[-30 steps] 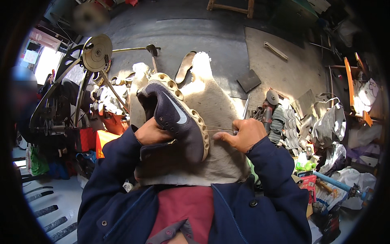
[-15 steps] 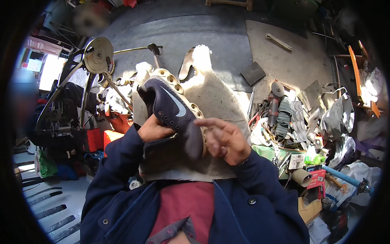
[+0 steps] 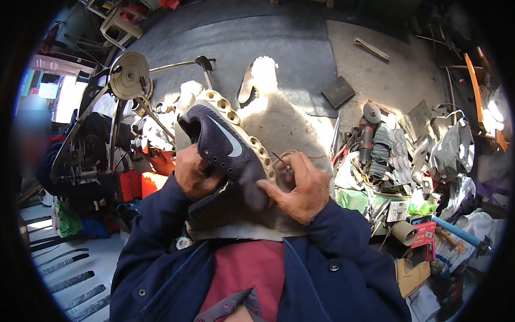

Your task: The person hand-sews a dark-colored sneaker mounted on a shoe last using a needle and thread. They repeatedly pass the needle through the shoe's eyelets and pull the thread tight to secure the upper to the sole.

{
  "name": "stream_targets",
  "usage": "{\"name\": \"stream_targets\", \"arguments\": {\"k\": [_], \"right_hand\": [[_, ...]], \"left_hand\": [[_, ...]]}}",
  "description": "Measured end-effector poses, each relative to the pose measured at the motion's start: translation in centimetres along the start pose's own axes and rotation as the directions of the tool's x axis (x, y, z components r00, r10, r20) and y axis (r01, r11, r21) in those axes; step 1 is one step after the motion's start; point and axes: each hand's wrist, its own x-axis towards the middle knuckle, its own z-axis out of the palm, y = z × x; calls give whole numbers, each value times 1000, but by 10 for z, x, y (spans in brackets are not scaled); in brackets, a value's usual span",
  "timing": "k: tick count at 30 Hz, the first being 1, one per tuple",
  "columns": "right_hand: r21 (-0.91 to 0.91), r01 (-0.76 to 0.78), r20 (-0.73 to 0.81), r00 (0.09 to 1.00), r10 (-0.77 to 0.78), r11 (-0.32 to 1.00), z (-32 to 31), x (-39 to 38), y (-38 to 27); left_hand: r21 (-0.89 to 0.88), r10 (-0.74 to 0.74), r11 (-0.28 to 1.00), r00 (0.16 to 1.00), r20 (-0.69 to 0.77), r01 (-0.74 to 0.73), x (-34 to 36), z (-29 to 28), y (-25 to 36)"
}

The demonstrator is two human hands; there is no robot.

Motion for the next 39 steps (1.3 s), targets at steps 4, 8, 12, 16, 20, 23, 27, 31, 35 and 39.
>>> {"name": "stream_targets", "arguments": {"k": [4,8,12,16,20,23,27,31,35,39], "right_hand": [[20,-2,-41,999,3,1000,3,-3,-1],[31,8,-34,999,-7,999,4,-3,2],[215,-174,111,982,153,961,-7,-4,2],[480,-262,189,963,192,837,-12,-12,-1],[496,-67,163,987,-17,866,-15,-22,-7],[481,-339,328,925,192,809,-27,-28,-13],[516,-574,413,817,401,637,-27,-26,-12],[274,-121,157,984,80,954,-18,-16,11],[872,-278,255,961,111,403,-42,-11,42],[998,0,-36,781,623,58,-52,6,45]], "left_hand": [[269,-119,944,959,-256,189,-8,-34,-2],[25,-161,982,904,-397,186,-15,-42,9],[-695,-182,718,975,-131,41,-13,-31,42],[-463,-97,877,991,91,129,16,-3,63],[-134,-20,991,999,43,25,26,19,70],[-92,-50,994,999,19,52,21,20,65],[-164,-123,979,992,-13,119,19,20,60],[-247,-250,940,968,-36,234,22,26,60],[-259,-294,926,955,-33,276,22,26,59],[-233,-272,938,962,-37,256,22,27,57]]}}
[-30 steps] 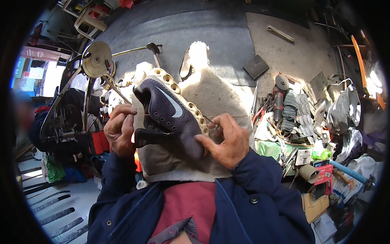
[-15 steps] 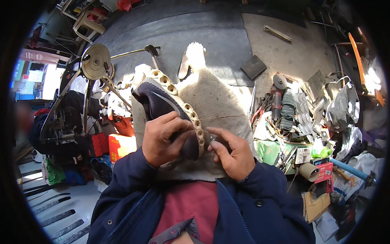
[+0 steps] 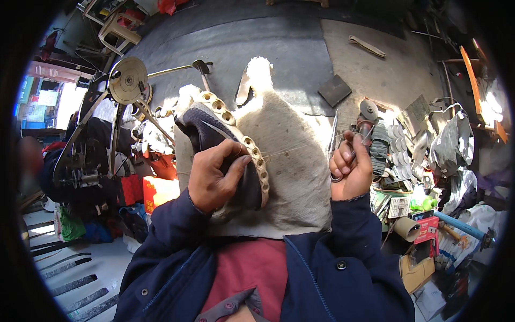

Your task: The person hand-sews a dark-colored sneaker mounted on a shoe last using a needle and thread. They repeatedly pass the needle through the shoe's eyelets and pull the thread tight to secure the upper to the sole.

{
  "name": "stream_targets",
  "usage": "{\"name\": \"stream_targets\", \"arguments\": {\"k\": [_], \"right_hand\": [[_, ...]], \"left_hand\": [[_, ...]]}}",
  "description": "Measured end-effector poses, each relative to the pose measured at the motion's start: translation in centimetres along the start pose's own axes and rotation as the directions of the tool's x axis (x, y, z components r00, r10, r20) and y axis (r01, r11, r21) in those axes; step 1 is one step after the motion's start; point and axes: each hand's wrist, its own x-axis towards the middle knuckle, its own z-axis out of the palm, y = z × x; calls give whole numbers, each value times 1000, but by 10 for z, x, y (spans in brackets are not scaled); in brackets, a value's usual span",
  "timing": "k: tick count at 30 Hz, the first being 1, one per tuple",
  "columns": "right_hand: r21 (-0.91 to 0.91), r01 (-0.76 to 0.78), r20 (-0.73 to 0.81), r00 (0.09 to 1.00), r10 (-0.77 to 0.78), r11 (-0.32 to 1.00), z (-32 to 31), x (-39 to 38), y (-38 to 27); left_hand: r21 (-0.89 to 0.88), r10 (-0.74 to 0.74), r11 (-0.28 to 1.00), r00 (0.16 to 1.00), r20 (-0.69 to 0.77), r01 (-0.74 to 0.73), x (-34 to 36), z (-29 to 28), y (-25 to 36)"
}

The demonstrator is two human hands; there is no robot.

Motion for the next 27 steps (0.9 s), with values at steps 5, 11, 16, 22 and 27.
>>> {"name": "stream_targets", "arguments": {"k": [5,11,16,22,27], "right_hand": [[-646,609,599,778,-189,460,37,-23,35],[-864,414,473,863,181,286,24,-28,16],[-506,113,517,834,195,855,25,-32,9],[-722,641,691,693,206,261,51,-37,36],[-646,757,762,646,35,97,40,-43,62]], "left_hand": [[-71,-39,997,998,42,42,1,0,3],[-423,-155,894,988,20,149,-9,-19,-3],[-697,-211,705,977,-24,135,-9,-22,-18],[-803,-199,593,977,-82,53,-13,-23,-29],[-856,-187,498,947,-261,-138,-14,-31,-43]]}}
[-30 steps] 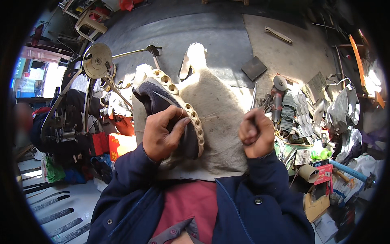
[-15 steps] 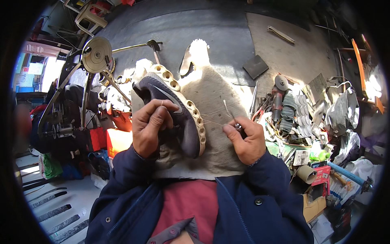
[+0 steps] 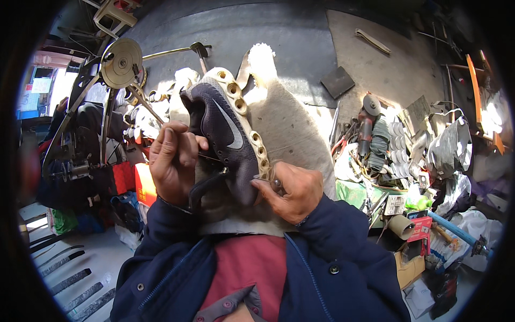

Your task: The person hand-sews a dark-colored sneaker mounted on a shoe last using a needle and thread. They repeatedly pass the needle through the shoe's eyelets and pull the thread tight to secure the upper to the sole.

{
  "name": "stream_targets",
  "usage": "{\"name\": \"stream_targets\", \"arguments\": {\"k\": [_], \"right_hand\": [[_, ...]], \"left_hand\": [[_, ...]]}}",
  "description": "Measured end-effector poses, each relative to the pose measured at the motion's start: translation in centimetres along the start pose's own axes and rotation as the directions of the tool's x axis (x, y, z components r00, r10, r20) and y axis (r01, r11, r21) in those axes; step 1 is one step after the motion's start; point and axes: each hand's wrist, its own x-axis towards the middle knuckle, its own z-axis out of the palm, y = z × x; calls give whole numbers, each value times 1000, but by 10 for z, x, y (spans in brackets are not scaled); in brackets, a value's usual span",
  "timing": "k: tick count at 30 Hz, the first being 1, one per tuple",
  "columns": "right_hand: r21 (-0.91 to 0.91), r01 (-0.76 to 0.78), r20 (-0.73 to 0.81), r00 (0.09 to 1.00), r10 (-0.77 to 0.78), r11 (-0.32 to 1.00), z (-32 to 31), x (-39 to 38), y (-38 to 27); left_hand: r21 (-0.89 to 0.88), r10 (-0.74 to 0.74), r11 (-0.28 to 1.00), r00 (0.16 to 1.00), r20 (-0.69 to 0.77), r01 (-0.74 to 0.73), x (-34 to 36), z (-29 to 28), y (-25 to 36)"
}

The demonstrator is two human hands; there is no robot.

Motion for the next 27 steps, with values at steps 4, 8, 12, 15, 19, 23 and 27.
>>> {"name": "stream_targets", "arguments": {"k": [4,8,12,15,19,23,27], "right_hand": [[-46,-19,-17,1000,19,999,7,-6,3],[-73,14,-4,1000,-14,997,13,-5,5],[-49,37,3,999,-37,998,20,-2,7],[-48,42,16,999,-41,998,22,1,6],[-93,48,35,998,-45,994,13,2,2],[-54,-11,56,998,14,998,4,-3,0],[239,-164,94,985,145,957,-5,-14,11]], "left_hand": [[-123,39,991,992,-119,-54,18,-35,19],[-101,28,993,973,-230,-52,25,-82,37],[3,18,1000,949,-315,-18,13,-119,36],[-72,-141,990,905,-401,122,8,-139,22],[-83,-224,974,947,-232,210,-1,-161,24],[334,-167,893,913,-372,300,-6,-168,54],[1000,269,-14,963,18,-14,-6,-139,61]]}}
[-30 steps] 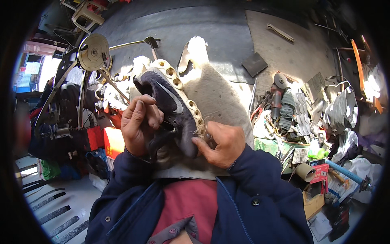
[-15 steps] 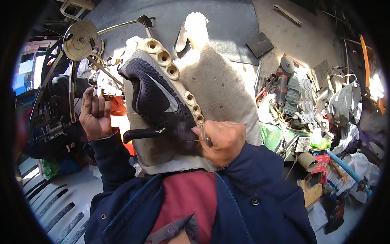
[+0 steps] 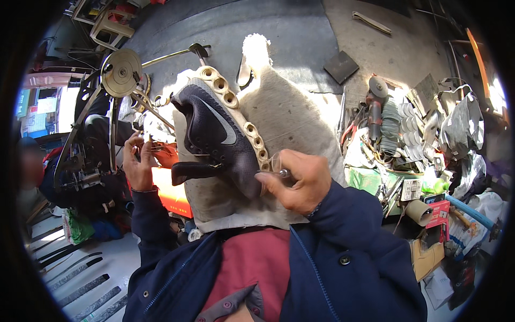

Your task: The person hand-sews a dark-colored sneaker mounted on a shoe last using a needle and thread. They repeatedly pass the needle through the shoe's eyelets and pull the thread tight to secure the upper to the sole.

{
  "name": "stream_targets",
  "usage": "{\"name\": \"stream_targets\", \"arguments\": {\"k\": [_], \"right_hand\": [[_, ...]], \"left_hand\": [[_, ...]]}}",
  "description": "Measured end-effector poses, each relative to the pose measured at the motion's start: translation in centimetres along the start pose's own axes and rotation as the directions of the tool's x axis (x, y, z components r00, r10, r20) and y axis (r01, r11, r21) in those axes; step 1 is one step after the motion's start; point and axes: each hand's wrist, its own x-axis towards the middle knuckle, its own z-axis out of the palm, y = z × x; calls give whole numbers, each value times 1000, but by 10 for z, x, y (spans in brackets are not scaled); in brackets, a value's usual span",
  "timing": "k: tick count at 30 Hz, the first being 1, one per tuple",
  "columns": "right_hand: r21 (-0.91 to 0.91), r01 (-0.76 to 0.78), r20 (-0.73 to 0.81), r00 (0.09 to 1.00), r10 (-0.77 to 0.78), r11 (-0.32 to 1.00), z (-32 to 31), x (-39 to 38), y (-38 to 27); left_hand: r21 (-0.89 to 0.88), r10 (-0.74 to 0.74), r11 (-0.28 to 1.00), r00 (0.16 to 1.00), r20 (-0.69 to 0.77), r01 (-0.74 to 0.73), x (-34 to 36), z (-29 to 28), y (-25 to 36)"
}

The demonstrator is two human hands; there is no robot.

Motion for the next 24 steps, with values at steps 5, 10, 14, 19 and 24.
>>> {"name": "stream_targets", "arguments": {"k": [5,10,14,19,24], "right_hand": [[236,-270,-270,905,330,933,-65,-9,38],[-564,-503,-389,862,326,655,-96,-26,63],[-272,-136,-210,974,79,953,-50,-54,25],[-35,-3,35,999,5,999,-16,-51,-12],[-18,13,49,999,-12,1000,-17,-46,-9]], "left_hand": [[83,367,922,923,119,-377,-9,1,72],[-46,550,820,763,339,-570,0,7,119],[-416,584,809,650,486,-415,-2,24,137],[-541,298,783,580,758,306,-13,30,147],[-498,196,595,487,851,631,-16,53,152]]}}
